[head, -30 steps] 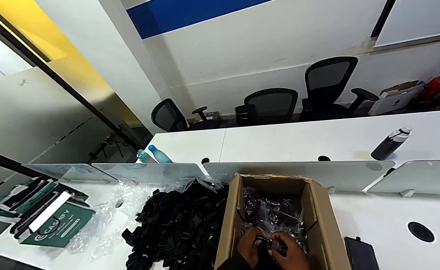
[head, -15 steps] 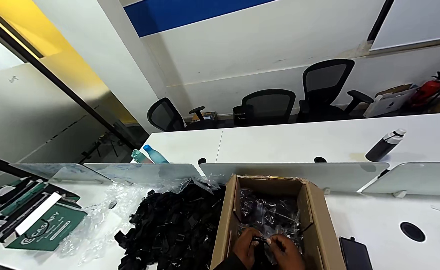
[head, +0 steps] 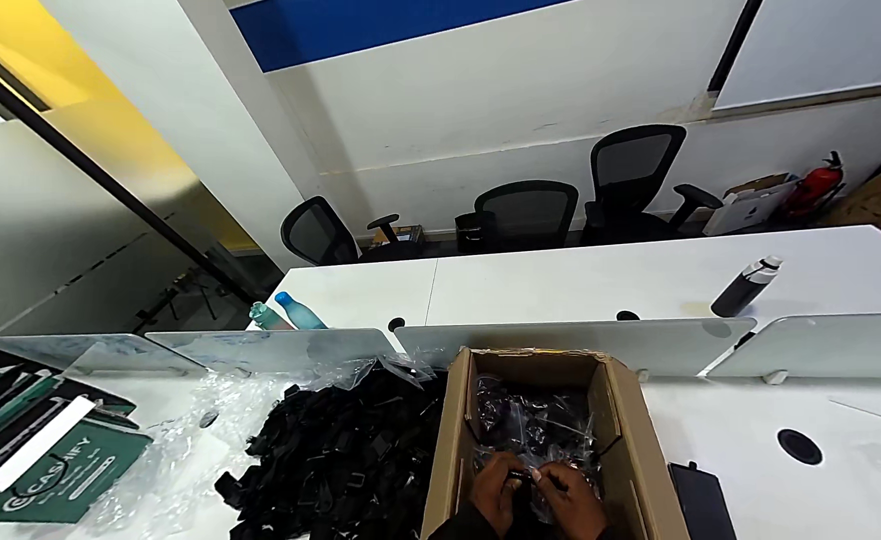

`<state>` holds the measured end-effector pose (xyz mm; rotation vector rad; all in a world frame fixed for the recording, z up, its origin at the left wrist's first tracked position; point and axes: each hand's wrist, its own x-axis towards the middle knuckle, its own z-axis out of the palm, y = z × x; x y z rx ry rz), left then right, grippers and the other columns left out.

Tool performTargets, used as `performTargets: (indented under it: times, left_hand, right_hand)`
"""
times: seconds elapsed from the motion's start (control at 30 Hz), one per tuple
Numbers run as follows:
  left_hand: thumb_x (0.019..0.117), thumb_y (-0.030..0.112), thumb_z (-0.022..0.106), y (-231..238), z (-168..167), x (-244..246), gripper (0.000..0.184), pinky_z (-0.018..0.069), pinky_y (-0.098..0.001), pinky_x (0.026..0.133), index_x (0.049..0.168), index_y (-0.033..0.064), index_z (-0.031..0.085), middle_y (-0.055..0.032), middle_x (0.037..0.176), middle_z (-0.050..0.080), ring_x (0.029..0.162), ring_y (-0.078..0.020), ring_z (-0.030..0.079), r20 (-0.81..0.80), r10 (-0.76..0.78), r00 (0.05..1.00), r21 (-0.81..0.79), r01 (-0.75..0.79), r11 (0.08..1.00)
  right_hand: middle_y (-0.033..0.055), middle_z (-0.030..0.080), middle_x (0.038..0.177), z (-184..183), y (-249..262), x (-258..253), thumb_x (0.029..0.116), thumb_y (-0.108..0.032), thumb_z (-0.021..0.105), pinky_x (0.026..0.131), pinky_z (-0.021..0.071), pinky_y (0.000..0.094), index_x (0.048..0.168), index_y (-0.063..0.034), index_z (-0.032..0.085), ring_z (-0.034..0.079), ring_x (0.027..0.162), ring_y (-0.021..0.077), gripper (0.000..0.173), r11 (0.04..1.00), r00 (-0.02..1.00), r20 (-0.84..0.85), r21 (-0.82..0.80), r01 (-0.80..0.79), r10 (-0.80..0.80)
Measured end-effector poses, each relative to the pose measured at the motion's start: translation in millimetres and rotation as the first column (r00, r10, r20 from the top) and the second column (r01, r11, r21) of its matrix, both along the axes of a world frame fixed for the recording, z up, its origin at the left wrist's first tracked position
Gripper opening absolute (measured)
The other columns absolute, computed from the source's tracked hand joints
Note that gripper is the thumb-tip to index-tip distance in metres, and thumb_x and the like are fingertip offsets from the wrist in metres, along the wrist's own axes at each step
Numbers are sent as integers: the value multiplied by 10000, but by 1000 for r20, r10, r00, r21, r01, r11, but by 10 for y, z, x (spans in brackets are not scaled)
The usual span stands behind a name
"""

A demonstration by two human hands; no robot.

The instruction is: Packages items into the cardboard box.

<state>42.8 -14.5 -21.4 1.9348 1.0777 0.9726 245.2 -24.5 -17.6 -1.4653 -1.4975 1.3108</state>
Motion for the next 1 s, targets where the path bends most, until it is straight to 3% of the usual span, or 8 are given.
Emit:
performTargets:
  times: [0.23, 0.3, 0.4, 0.53, 0.67, 0.73, 0.9, 1.0]
  left_hand:
    - [978, 15, 556, 16, 144, 18, 235, 516, -407, 1064, 1164, -57, 679, -213, 1208, 686, 1162, -287, 664, -126, 14, 992, -207, -40, 978]
    - [983, 19, 550, 17, 189, 11, 248, 510, -405, 1068, 1183, -59, 675, -217, 1205, 686, 1160, -287, 664, -130, 22, 991, -242, -53, 969]
    - [989, 34, 554, 25, 204, -3, 245, 509, -400, 1075, 1186, -46, 675, -205, 1216, 684, 1169, -275, 660, -138, 9, 990, -239, -42, 970]
    - [990, 39, 552, 25, 152, -6, 239, 514, -393, 1068, 1179, -35, 678, -199, 1222, 681, 1170, -264, 658, -137, -17, 990, -216, -13, 976]
    - [985, 35, 553, 23, 158, -5, 248, 510, -403, 1074, 1187, -38, 677, -204, 1232, 676, 1177, -276, 655, -142, -8, 990, -206, -22, 978]
    - [980, 18, 556, 22, 181, -3, 247, 506, -419, 1080, 1186, -49, 675, -215, 1248, 670, 1191, -293, 650, -138, -1, 990, -213, -29, 977]
    - [976, 17, 560, 20, 165, -3, 240, 499, -406, 1090, 1172, -50, 681, -213, 1251, 672, 1204, -285, 645, -130, 6, 991, -193, -31, 981]
    - [973, 14, 565, 16, 177, -2, 236, 501, -402, 1087, 1169, -51, 678, -213, 1247, 670, 1197, -284, 646, -139, 2, 990, -190, -29, 981]
  right_hand:
    - [112, 680, 1009, 14, 4, -30, 796, -35, 727, 853, 566, 357, 1000, -13, 693, 659, 916, 191, 208, 987, 998, -28, 149, 63, -60]
    - [116, 682, 1024, -5, -1, -28, 777, -60, 752, 850, 568, 359, 1012, -12, 686, 662, 927, 194, 248, 980, 996, -34, 178, 89, -84]
    - [113, 700, 1070, -62, -9, 5, 875, -315, 730, 854, 563, 385, 1108, -36, 714, 663, 936, 202, 363, 991, 999, 37, 130, 34, -40]
    - [105, 708, 904, -90, -3, -3, 1030, -360, 523, 826, 553, 419, 951, -36, 734, 677, 851, 201, 395, 998, 991, 126, 31, -55, 51]
    - [121, 688, 1024, -12, -18, -19, 908, -182, 687, 783, 567, 398, 1176, -29, 675, 657, 815, 204, 309, 999, 999, 25, -35, -34, 34]
    - [123, 688, 1051, 31, -25, -20, 895, -236, 734, 775, 573, 390, 1200, -28, 669, 659, 806, 198, 376, 998, 1000, 4, -53, -14, 14]
    - [69, 620, 732, -54, 10, -4, 1035, -372, 508, 687, 509, 406, 873, -32, 696, 596, 679, 176, 421, 999, 998, 61, -53, -7, 10]
    - [93, 691, 876, -41, 1, -3, 983, -275, 618, 744, 557, 389, 1047, -24, 715, 652, 756, 181, 276, 998, 1000, 31, -56, -2, 4]
